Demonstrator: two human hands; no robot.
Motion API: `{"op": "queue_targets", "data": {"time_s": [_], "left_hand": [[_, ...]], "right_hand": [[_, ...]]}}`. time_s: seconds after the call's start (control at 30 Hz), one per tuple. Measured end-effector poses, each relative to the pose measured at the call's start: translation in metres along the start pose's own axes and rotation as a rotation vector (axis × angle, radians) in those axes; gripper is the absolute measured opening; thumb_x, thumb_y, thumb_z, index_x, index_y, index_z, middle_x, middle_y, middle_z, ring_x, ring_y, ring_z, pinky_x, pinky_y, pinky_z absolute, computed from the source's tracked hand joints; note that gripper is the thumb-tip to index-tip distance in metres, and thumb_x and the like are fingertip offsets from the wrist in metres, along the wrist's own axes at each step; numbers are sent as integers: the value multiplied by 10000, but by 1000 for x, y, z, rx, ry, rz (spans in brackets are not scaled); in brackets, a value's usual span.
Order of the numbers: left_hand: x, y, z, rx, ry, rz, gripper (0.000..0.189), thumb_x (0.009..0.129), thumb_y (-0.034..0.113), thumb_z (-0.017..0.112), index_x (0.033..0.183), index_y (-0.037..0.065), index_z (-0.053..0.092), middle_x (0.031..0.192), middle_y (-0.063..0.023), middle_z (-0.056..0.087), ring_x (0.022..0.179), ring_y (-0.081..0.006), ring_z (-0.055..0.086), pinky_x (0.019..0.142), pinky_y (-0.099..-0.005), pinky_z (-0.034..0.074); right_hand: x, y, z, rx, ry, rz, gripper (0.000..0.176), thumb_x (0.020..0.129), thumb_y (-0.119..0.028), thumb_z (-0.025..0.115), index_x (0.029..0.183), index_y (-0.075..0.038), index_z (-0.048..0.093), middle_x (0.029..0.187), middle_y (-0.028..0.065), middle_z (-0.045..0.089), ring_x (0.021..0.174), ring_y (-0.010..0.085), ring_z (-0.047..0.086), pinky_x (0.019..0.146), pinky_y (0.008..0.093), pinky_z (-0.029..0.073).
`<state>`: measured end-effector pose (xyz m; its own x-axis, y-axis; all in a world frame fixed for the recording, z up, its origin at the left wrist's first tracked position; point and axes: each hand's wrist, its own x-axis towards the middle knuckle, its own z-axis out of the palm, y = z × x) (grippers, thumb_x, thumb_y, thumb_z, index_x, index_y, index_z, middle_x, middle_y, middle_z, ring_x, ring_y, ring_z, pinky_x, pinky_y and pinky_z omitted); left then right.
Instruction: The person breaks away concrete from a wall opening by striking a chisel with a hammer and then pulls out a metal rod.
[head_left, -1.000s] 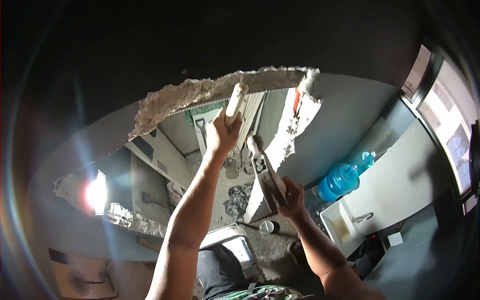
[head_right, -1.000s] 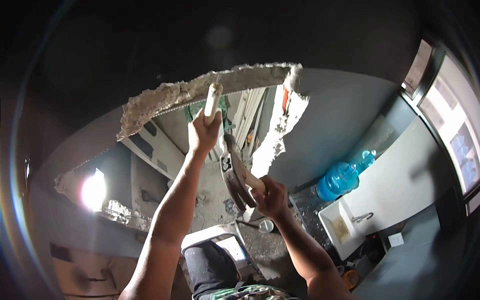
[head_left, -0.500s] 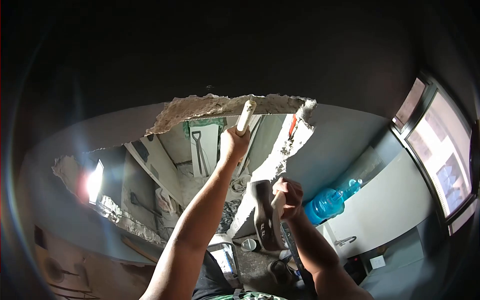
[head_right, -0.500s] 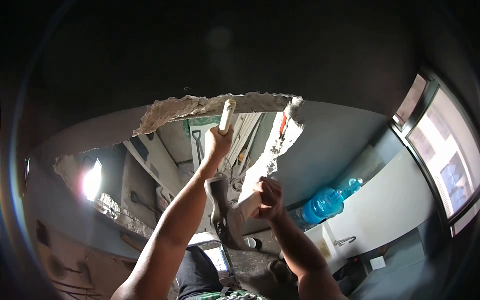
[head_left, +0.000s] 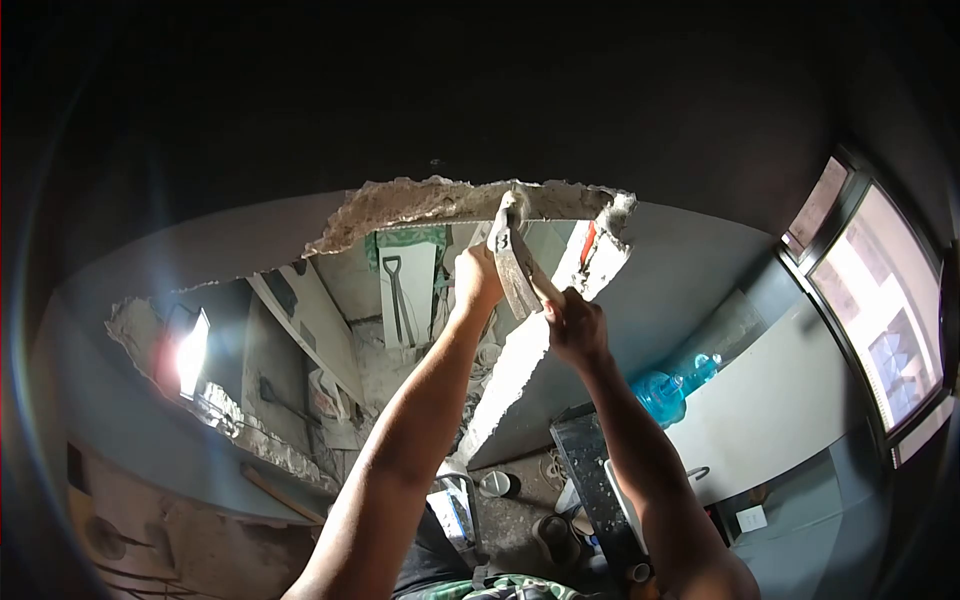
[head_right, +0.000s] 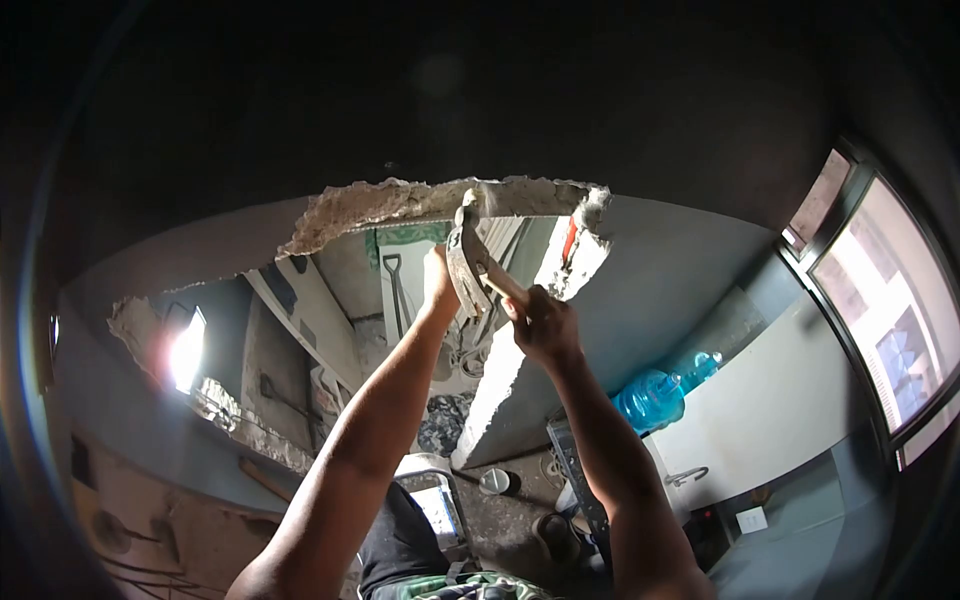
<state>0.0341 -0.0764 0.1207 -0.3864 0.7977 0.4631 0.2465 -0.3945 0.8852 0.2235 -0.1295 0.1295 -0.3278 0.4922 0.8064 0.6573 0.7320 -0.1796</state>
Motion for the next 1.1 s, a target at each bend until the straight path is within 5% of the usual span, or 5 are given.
{"op": "queue_targets", "data": {"time_s": [0.23, 0.37, 0.6, 0.87, 1.1], "left_hand": [[-11, 31, -1, 31, 15, -76, 189, 807, 134, 633, 725, -36, 641, 564, -115, 572, 525, -153, 533, 518, -361, 444], [-7, 14, 3, 43, 14, -10, 244, 816, 174, 647, 751, -60, 626, 620, -227, 602, 516, -251, 575, 538, -403, 465], [-2, 7, 12, 102, 111, -29, 274, 798, 220, 685, 713, -38, 646, 579, -227, 575, 507, -246, 621, 537, -385, 479], [2, -9, 25, 43, 97, -49, 261, 848, 228, 610, 894, -29, 609, 794, -260, 650, 791, -395, 669, 670, -440, 521], [-9, 17, 12, 61, 108, -34, 312, 811, 232, 671, 692, -52, 620, 568, -229, 577, 540, -335, 657, 527, -426, 481]], "right_hand": [[-5, -24, -32, 154, 172, -569, 346, 828, -359, 694, 778, -58, 531, 647, 89, 505, 500, 255, 530, 425, 391, 424], [4, 0, -16, -51, -71, 42, 303, 906, -258, 649, 724, -60, 509, 557, 162, 553, 498, 382, 590, 447, 434, 466], [-12, -38, -42, 163, 71, -449, 425, 821, -438, 682, 726, -61, 511, 608, 86, 443, 467, 289, 519, 407, 387, 430], [7, -30, -32, 77, -29, -143, 306, 807, -234, 776, 720, -83, 524, 569, 75, 536, 450, 273, 556, 395, 367, 423], [18, -51, -51, 125, 37, -569, 579, 782, -597, 697, 709, -61, 489, 617, 70, 425, 480, 244, 515, 414, 369, 427]]}}
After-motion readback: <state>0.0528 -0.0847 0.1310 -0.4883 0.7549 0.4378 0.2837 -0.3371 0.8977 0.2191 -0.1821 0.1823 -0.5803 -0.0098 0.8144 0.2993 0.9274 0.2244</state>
